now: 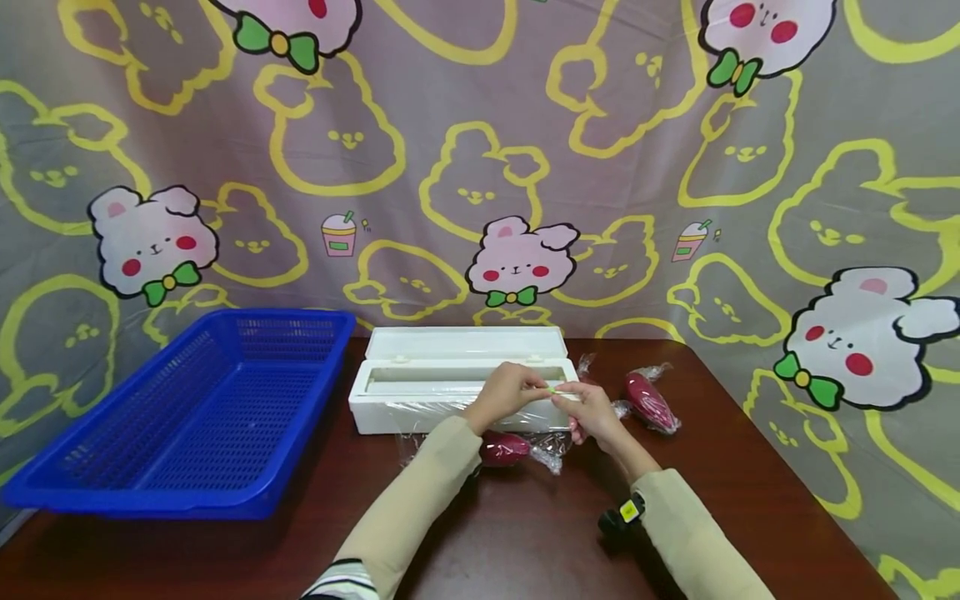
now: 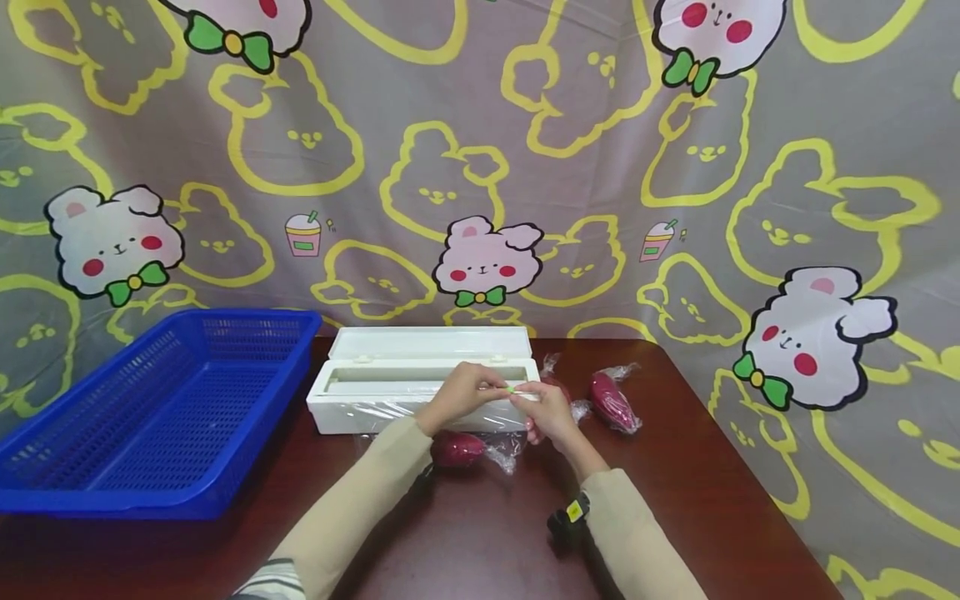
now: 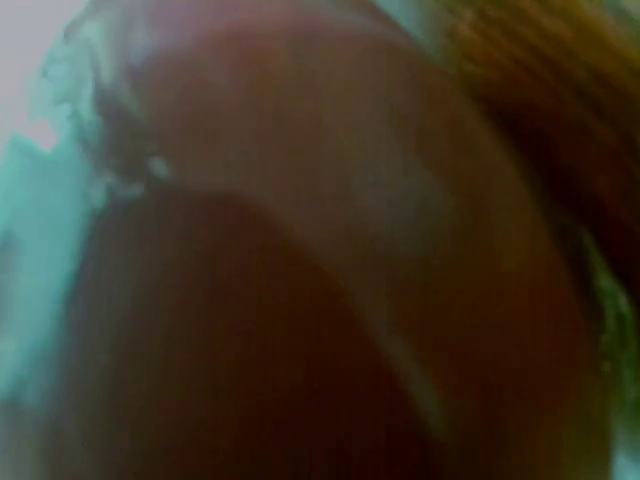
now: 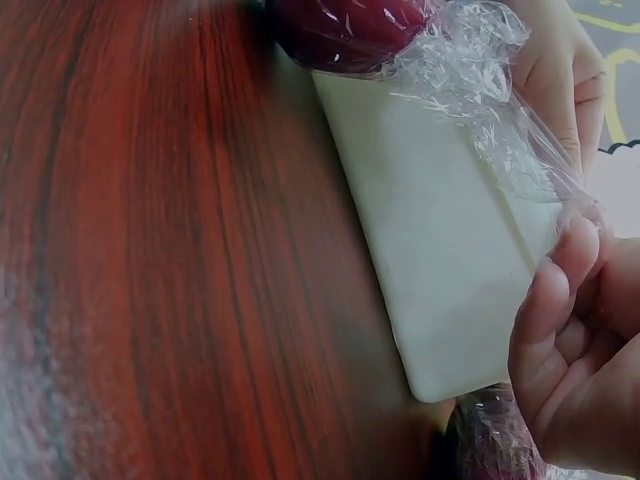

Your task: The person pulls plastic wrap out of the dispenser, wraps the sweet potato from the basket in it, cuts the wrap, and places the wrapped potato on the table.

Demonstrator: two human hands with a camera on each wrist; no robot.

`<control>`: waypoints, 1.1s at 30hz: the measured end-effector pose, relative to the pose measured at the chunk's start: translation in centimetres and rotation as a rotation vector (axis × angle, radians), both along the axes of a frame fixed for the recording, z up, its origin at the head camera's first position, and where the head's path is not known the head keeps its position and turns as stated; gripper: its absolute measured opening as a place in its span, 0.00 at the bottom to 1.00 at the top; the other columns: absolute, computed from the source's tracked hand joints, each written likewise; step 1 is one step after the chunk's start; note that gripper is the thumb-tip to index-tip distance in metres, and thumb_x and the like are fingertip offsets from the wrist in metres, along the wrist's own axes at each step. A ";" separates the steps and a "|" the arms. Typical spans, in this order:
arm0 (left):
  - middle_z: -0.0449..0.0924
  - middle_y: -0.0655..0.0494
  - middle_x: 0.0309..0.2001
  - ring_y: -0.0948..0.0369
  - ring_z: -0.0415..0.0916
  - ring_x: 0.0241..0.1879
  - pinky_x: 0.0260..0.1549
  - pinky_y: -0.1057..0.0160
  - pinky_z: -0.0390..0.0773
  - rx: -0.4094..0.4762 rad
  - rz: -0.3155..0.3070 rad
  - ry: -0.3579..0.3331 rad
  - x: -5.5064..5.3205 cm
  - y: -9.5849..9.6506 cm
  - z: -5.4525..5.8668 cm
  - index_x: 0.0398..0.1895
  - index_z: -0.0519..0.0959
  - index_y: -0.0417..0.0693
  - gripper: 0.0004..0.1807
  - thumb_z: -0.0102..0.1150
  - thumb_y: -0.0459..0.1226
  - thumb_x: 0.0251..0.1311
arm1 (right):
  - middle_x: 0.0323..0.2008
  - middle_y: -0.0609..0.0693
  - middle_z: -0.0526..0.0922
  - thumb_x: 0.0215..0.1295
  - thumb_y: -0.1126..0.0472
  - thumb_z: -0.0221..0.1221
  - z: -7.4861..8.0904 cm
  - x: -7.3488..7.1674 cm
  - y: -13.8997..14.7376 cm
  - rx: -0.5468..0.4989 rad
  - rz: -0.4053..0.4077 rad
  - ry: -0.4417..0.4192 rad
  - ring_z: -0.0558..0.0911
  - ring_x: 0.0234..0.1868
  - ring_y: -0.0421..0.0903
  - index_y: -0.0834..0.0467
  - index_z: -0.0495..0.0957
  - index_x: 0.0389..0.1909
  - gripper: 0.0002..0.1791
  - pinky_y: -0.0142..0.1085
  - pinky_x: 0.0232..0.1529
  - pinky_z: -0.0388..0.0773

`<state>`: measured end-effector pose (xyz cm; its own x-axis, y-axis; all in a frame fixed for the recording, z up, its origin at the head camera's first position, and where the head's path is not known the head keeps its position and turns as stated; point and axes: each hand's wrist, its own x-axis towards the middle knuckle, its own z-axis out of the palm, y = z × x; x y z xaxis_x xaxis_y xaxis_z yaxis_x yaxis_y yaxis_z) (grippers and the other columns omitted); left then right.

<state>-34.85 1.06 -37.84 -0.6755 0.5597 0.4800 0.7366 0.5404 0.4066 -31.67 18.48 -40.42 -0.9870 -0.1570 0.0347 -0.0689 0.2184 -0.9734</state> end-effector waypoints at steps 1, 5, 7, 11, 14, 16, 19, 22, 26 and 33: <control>0.82 0.59 0.26 0.66 0.77 0.27 0.30 0.72 0.72 0.015 -0.006 -0.005 -0.1 -0.2 0.0 0.27 0.84 0.46 0.06 0.63 0.39 0.51 | 0.06 0.46 0.66 0.62 0.62 0.54 0.0 0.0 0.1 -0.001 0.002 0.000 0.67 0.05 0.37 0.69 0.69 0.49 0.18 0.30 0.07 0.66; 0.82 0.56 0.27 0.63 0.78 0.29 0.34 0.71 0.73 0.079 -0.021 -0.073 -0.1 -2.2 0.0 0.27 0.84 0.43 0.06 0.64 0.37 0.50 | 0.07 0.47 0.66 0.62 0.62 0.54 0.2 -0.2 0.8 0.017 -0.017 -0.006 0.67 0.05 0.38 0.69 0.70 0.47 0.17 0.31 0.07 0.67; 0.82 0.55 0.27 0.62 0.78 0.30 0.35 0.69 0.74 0.089 -0.015 -0.096 -0.1 -3.6 0.1 0.27 0.84 0.43 0.06 0.63 0.37 0.50 | 0.07 0.48 0.66 0.62 0.62 0.54 0.3 -0.3 1.0 0.029 -0.019 -0.004 0.67 0.05 0.38 0.69 0.70 0.47 0.17 0.31 0.07 0.67; 0.82 0.55 0.28 0.61 0.78 0.31 0.37 0.65 0.74 0.081 0.021 -0.101 0.0 -7.0 0.2 0.29 0.84 0.43 0.07 0.63 0.37 0.51 | 0.07 0.47 0.66 0.62 0.61 0.55 0.5 -0.4 1.3 0.042 -0.014 -0.003 0.67 0.06 0.38 0.68 0.69 0.48 0.18 0.31 0.08 0.68; 0.82 0.55 0.29 0.59 0.78 0.32 0.38 0.63 0.74 0.067 0.053 -0.071 0.2 -9.6 0.3 0.29 0.83 0.43 0.06 0.63 0.37 0.51 | 0.07 0.47 0.66 0.62 0.62 0.55 0.5 -0.4 1.2 0.040 -0.024 -0.011 0.66 0.05 0.37 0.69 0.69 0.48 0.18 0.31 0.08 0.68; 0.82 0.53 0.29 0.58 0.78 0.33 0.38 0.62 0.74 0.058 0.065 -0.048 0.4 -11.1 0.3 0.29 0.83 0.42 0.06 0.63 0.36 0.50 | 0.07 0.47 0.66 0.62 0.62 0.55 0.4 -0.4 1.1 0.038 -0.020 -0.019 0.67 0.05 0.37 0.69 0.69 0.49 0.18 0.31 0.07 0.68; 0.82 0.52 0.28 0.56 0.78 0.32 0.37 0.60 0.74 0.081 0.101 -0.041 0.6 -13.2 0.3 0.27 0.83 0.39 0.06 0.64 0.34 0.48 | 0.07 0.47 0.66 0.62 0.61 0.55 0.4 -0.4 0.8 0.040 -0.008 -0.024 0.67 0.06 0.38 0.69 0.68 0.49 0.19 0.32 0.08 0.68; 0.82 0.51 0.27 0.55 0.78 0.32 0.36 0.59 0.74 0.100 0.145 -0.036 0.8 -14.7 0.3 0.26 0.83 0.38 0.05 0.65 0.32 0.46 | 0.07 0.47 0.66 0.62 0.61 0.55 0.4 -0.4 0.9 0.051 -0.013 -0.015 0.67 0.05 0.38 0.69 0.69 0.49 0.19 0.32 0.08 0.68; 0.82 0.50 0.27 0.54 0.78 0.32 0.35 0.58 0.73 0.067 0.154 -0.008 0.9 -15.9 0.5 0.27 0.83 0.38 0.06 0.65 0.33 0.46 | 0.07 0.48 0.67 0.62 0.61 0.55 0.5 -0.4 1.0 0.057 -0.020 0.005 0.67 0.05 0.38 0.69 0.69 0.48 0.18 0.31 0.07 0.68; 0.82 0.50 0.29 0.53 0.78 0.33 0.36 0.57 0.74 0.017 0.218 -0.048 1.8 -17.1 1.2 0.27 0.84 0.39 0.06 0.65 0.33 0.46 | 0.07 0.47 0.67 0.62 0.62 0.54 0.5 -0.6 0.8 0.091 -0.007 -0.015 0.68 0.06 0.38 0.68 0.70 0.47 0.16 0.33 0.07 0.68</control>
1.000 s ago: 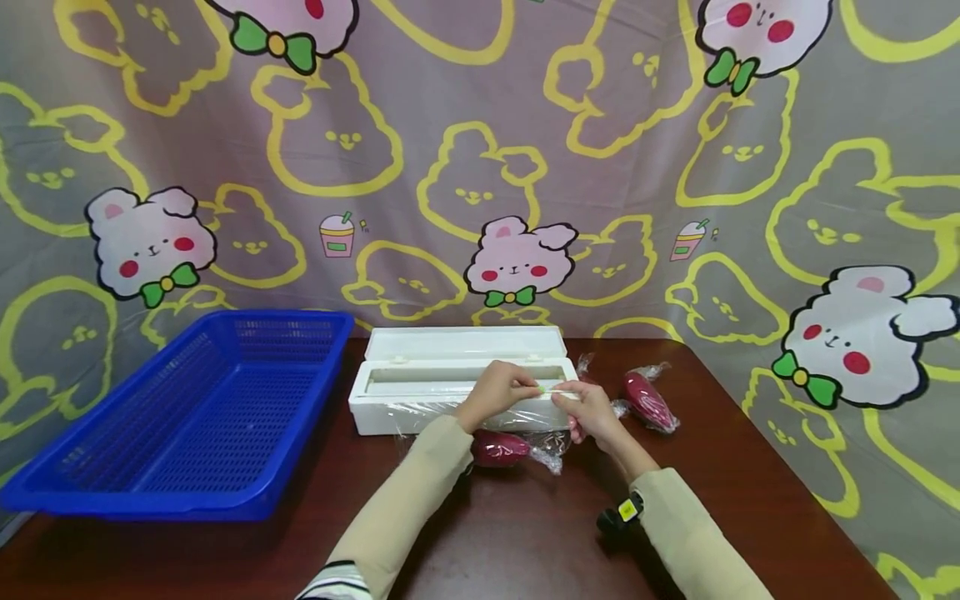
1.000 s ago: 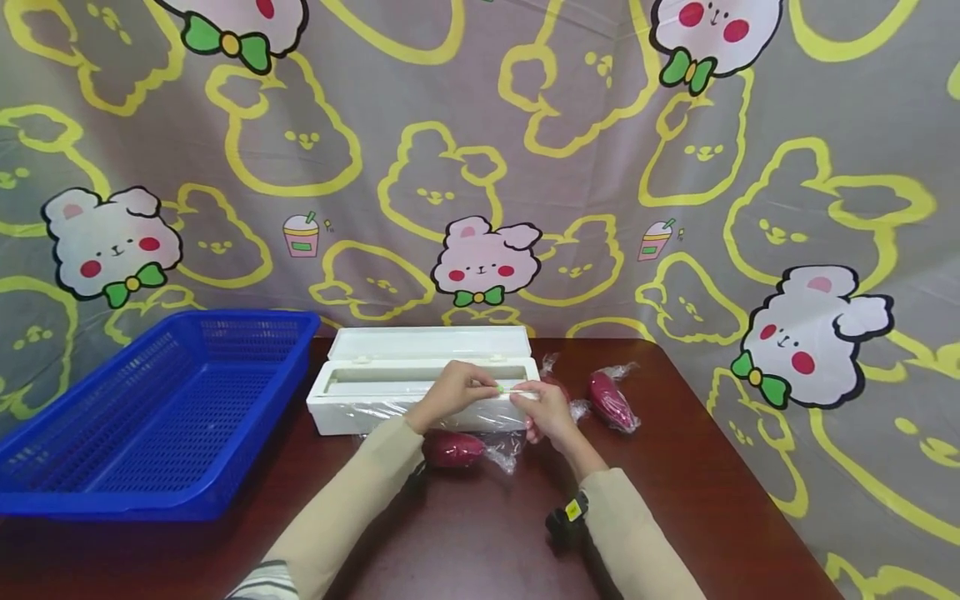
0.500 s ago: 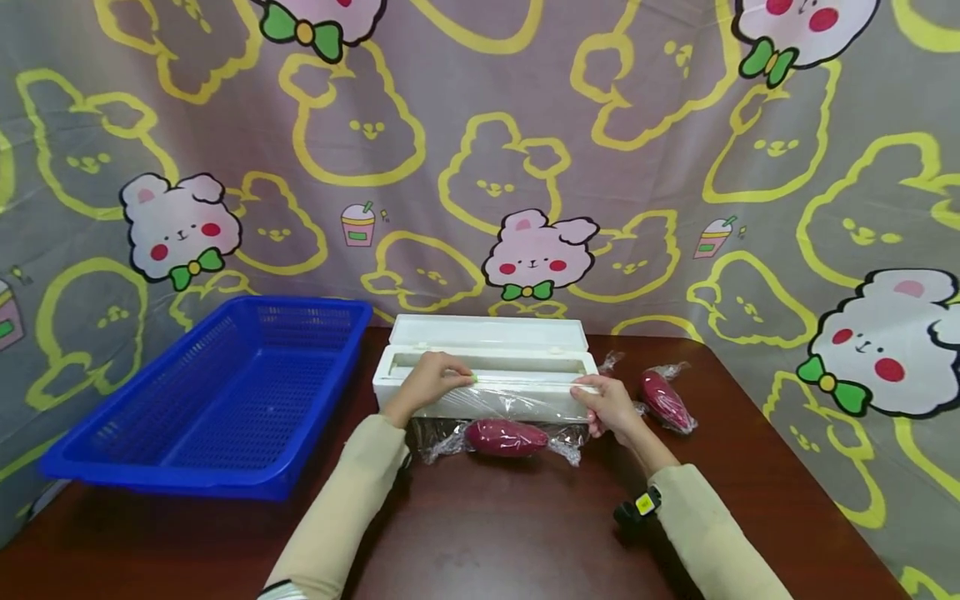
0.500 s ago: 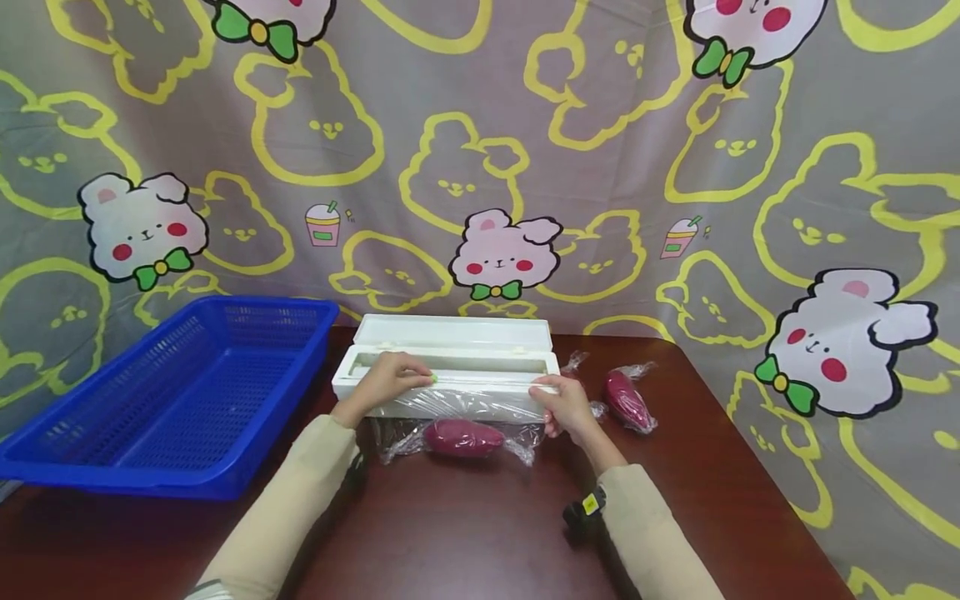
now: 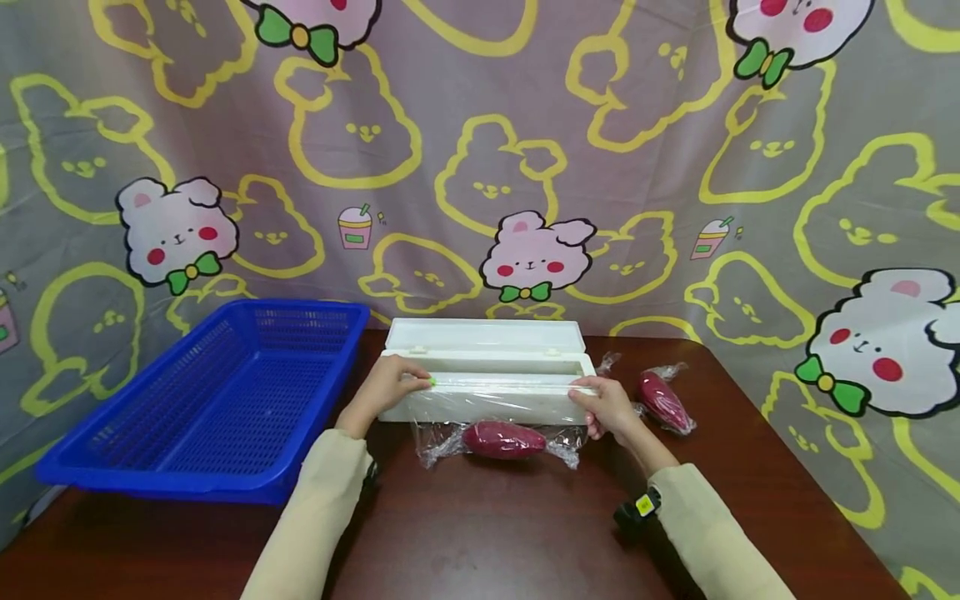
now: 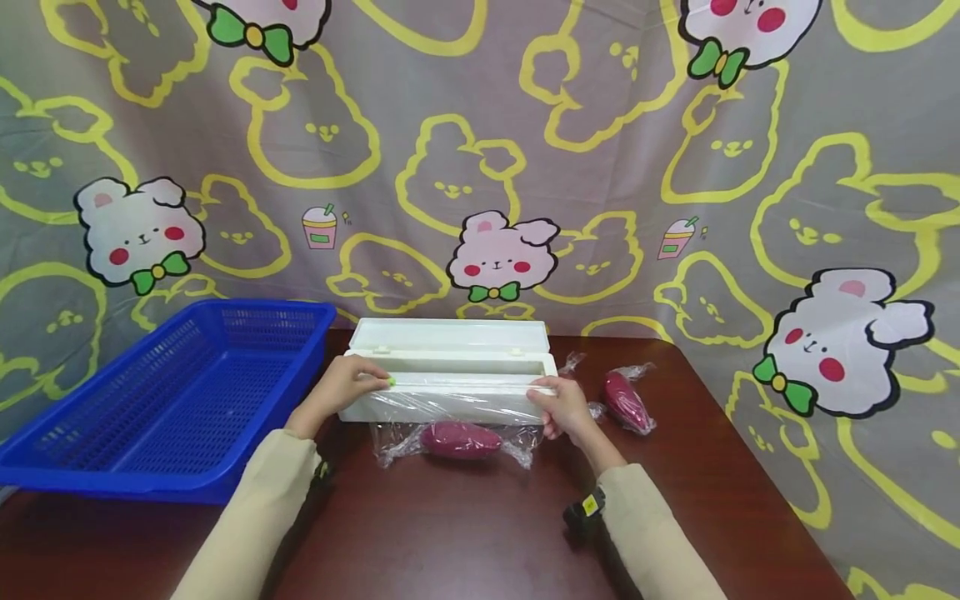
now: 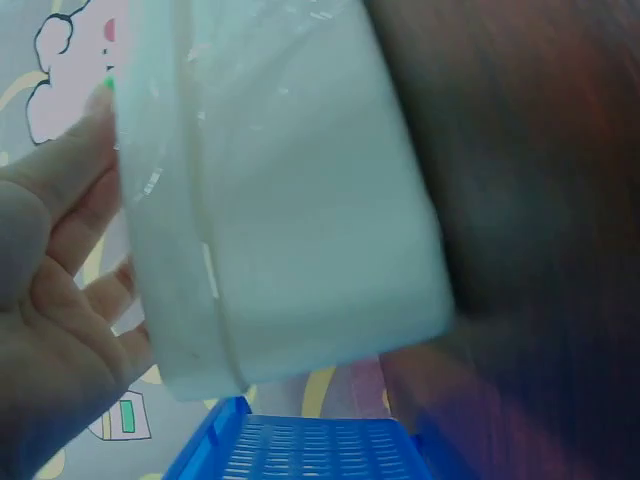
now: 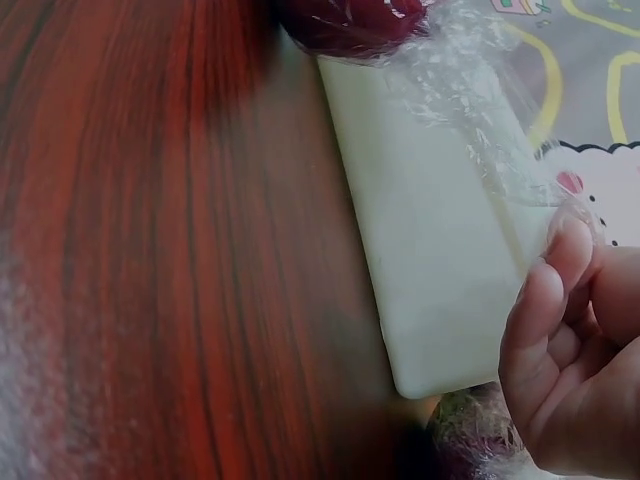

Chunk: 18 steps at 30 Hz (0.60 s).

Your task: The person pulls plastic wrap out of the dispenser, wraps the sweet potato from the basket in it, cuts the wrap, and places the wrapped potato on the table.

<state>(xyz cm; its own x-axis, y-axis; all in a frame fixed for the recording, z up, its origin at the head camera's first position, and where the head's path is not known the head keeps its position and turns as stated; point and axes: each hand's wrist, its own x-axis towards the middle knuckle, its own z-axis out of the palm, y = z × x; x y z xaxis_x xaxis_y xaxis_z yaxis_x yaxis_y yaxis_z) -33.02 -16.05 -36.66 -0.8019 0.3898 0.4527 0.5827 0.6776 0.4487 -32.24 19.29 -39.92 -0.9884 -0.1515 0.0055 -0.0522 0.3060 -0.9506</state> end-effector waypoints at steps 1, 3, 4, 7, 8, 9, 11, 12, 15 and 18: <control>0.82 0.50 0.29 0.53 0.78 0.33 0.37 0.57 0.74 0.000 0.005 -0.006 0.1 -0.1 0.0 0.27 0.84 0.39 0.06 0.65 0.33 0.46 | 0.07 0.48 0.67 0.62 0.62 0.54 0.0 0.0 0.0 0.004 0.003 0.003 0.68 0.06 0.38 0.68 0.70 0.47 0.16 0.33 0.07 0.68; 0.82 0.50 0.30 0.53 0.78 0.34 0.37 0.57 0.73 -0.010 0.010 -0.007 0.3 -0.2 0.1 0.28 0.84 0.39 0.06 0.64 0.34 0.47 | 0.07 0.48 0.67 0.62 0.62 0.54 0.0 0.0 -0.1 0.007 0.002 0.007 0.68 0.06 0.38 0.68 0.70 0.47 0.17 0.33 0.07 0.68; 0.82 0.51 0.30 0.53 0.78 0.34 0.38 0.56 0.72 -0.023 0.028 0.001 0.3 -0.2 0.1 0.28 0.84 0.40 0.06 0.64 0.35 0.47 | 0.07 0.48 0.67 0.62 0.62 0.55 0.0 0.0 -0.1 0.006 0.001 0.007 0.68 0.05 0.38 0.68 0.70 0.47 0.17 0.33 0.07 0.68; 0.82 0.54 0.31 0.53 0.76 0.36 0.38 0.51 0.67 -0.067 0.129 0.012 0.7 -0.2 0.1 0.28 0.85 0.46 0.06 0.65 0.38 0.46 | 0.06 0.48 0.67 0.62 0.61 0.55 0.1 0.0 -0.2 0.004 0.018 0.006 0.68 0.05 0.38 0.69 0.69 0.48 0.18 0.33 0.07 0.68; 0.82 0.54 0.32 0.53 0.76 0.37 0.37 0.50 0.65 -0.079 0.165 0.009 0.8 -0.2 0.1 0.28 0.85 0.48 0.07 0.65 0.39 0.45 | 0.06 0.48 0.67 0.62 0.61 0.55 0.1 0.0 -0.2 0.004 0.018 0.005 0.68 0.05 0.38 0.69 0.69 0.48 0.18 0.33 0.07 0.68; 0.82 0.55 0.32 0.52 0.76 0.37 0.36 0.49 0.64 -0.086 0.199 0.004 0.9 -0.2 0.1 0.28 0.85 0.49 0.07 0.65 0.40 0.45 | 0.06 0.48 0.67 0.62 0.61 0.55 0.2 0.0 -0.2 0.009 0.021 0.004 0.68 0.05 0.38 0.69 0.69 0.49 0.19 0.32 0.07 0.68; 0.82 0.54 0.33 0.51 0.75 0.38 0.36 0.47 0.64 -0.076 0.242 -0.007 1.1 -0.1 0.0 0.28 0.85 0.50 0.07 0.66 0.41 0.45 | 0.06 0.48 0.67 0.62 0.61 0.55 0.2 0.0 -0.2 0.011 0.016 -0.002 0.68 0.05 0.38 0.68 0.69 0.49 0.19 0.32 0.07 0.68; 0.82 0.53 0.33 0.51 0.76 0.39 0.37 0.47 0.66 -0.058 0.242 -0.011 1.2 -0.1 -0.1 0.28 0.85 0.49 0.08 0.66 0.40 0.45 | 0.06 0.48 0.68 0.62 0.61 0.55 0.3 0.1 -0.1 0.009 0.011 -0.008 0.68 0.05 0.38 0.68 0.69 0.49 0.19 0.32 0.07 0.68; 0.82 0.49 0.32 0.51 0.77 0.38 0.38 0.51 0.71 -0.002 0.215 0.004 1.2 0.0 -0.2 0.28 0.84 0.43 0.07 0.66 0.37 0.44 | 0.06 0.48 0.68 0.62 0.61 0.55 0.3 0.0 -0.1 0.006 0.008 -0.014 0.68 0.05 0.38 0.68 0.69 0.49 0.19 0.32 0.07 0.68; 0.82 0.47 0.31 0.52 0.77 0.37 0.39 0.56 0.72 0.042 0.194 0.022 1.2 -0.1 -0.3 0.26 0.84 0.39 0.07 0.66 0.34 0.44 | 0.07 0.48 0.68 0.62 0.61 0.55 0.4 0.0 -0.2 -0.007 0.010 -0.016 0.68 0.05 0.38 0.68 0.69 0.49 0.18 0.32 0.07 0.68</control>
<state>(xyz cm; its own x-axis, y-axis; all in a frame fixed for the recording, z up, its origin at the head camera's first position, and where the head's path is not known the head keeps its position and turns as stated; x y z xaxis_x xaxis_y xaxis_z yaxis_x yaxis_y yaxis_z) -31.80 -16.13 -36.96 -0.8499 0.2094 0.4836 0.4530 0.7592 0.4674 -32.25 19.10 -39.56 -0.9868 -0.1618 -0.0090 -0.0402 0.2985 -0.9536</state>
